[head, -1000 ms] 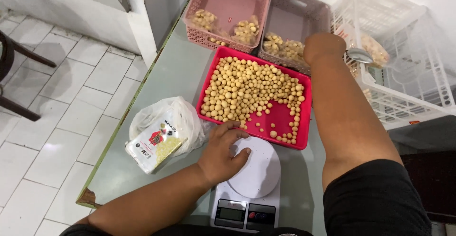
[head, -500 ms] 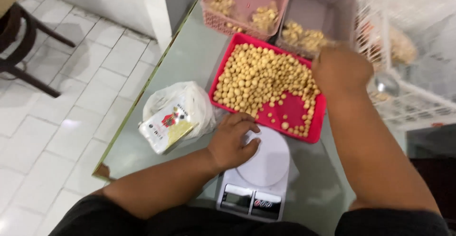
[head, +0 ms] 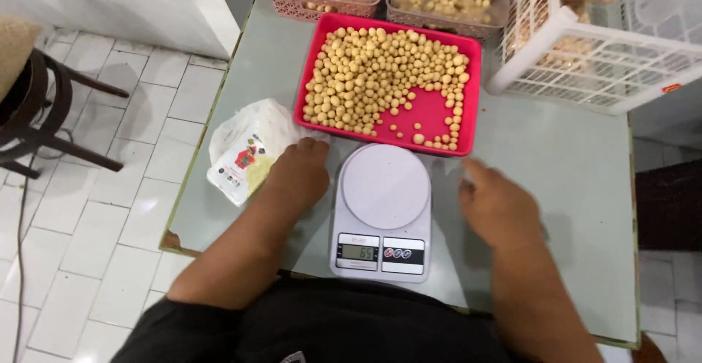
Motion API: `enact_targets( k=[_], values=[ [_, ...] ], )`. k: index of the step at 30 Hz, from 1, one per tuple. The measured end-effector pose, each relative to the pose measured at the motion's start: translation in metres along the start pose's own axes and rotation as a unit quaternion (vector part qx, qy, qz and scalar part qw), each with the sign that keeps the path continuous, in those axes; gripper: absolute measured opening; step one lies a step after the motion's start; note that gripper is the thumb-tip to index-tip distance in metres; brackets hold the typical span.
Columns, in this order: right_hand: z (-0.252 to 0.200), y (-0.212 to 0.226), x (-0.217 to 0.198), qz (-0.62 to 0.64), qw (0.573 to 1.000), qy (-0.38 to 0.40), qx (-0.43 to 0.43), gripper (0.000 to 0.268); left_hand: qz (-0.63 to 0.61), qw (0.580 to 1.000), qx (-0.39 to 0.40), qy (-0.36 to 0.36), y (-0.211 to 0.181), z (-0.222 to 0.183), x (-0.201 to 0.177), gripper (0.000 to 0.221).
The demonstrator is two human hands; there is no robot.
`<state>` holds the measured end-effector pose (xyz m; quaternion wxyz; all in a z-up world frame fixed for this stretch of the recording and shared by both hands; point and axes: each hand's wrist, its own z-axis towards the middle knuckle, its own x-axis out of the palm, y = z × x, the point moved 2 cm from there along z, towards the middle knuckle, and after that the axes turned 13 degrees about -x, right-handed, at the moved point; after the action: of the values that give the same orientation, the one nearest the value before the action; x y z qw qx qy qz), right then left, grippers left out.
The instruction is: The person scoops small round dried fruit from a red tray into a clear plastic bag using a metal spoon. They place the bag on a digital scale to check the weight, then continue adding fruit until the desired amount is reached. The filled bag is then placed into a white plastic crate.
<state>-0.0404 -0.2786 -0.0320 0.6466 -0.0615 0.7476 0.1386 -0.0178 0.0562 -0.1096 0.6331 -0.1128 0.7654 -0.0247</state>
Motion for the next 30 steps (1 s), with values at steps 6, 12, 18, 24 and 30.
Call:
enact_targets(
  k=[6,12,18,24,30],
  values=[
    [-0.005,0.02,-0.014,0.028,0.989,0.136,-0.058,0.045,0.13,0.988,0.087,-0.009,-0.012,-0.044,-0.024,0.065],
    [0.001,0.004,-0.006,0.055,0.986,0.147,-0.051,0.039,0.112,0.988,0.106,-0.007,0.0,-0.058,0.007,0.063],
    [0.003,-0.017,0.001,0.043,0.988,0.147,-0.024,0.036,0.004,0.976,0.195,-0.091,-0.028,-0.045,0.031,0.044],
    [-0.001,-0.019,-0.014,0.069,0.986,0.15,-0.001,0.038,-0.059,0.951,0.219,-0.21,-0.011,-0.013,0.044,0.01],
    [0.0,-0.029,-0.009,0.049,0.992,0.111,0.043,0.038,-0.417,0.907,0.05,0.017,-0.039,-0.022,-0.039,0.028]
  ],
)
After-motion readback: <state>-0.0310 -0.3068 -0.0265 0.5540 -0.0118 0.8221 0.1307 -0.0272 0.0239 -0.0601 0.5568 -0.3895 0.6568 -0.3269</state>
